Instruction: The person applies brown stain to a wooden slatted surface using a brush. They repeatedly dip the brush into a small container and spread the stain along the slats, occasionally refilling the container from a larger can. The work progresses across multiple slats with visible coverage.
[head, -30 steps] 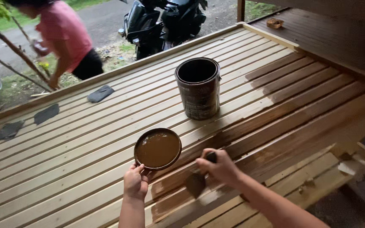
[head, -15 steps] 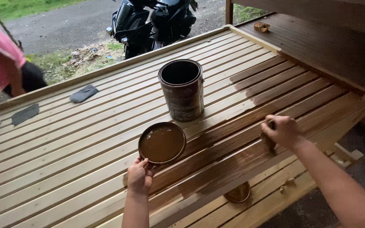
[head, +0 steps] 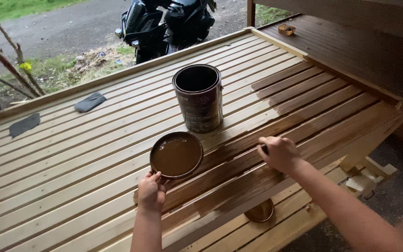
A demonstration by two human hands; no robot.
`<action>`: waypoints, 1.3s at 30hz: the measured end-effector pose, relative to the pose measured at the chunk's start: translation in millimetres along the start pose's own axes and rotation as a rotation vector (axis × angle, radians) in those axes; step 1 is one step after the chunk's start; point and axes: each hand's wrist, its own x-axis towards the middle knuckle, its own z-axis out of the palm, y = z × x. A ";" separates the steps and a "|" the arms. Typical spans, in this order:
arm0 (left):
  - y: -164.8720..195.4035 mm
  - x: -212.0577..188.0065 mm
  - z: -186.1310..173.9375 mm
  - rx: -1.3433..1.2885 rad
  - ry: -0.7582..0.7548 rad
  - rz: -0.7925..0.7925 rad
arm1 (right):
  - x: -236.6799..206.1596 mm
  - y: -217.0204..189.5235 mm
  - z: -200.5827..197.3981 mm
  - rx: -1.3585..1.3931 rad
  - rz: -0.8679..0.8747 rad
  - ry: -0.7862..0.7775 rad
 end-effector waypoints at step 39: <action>-4.5 10.1 12.9 -0.035 -0.075 0.002 | -2.5 -22.0 23.5 0.224 0.273 -0.253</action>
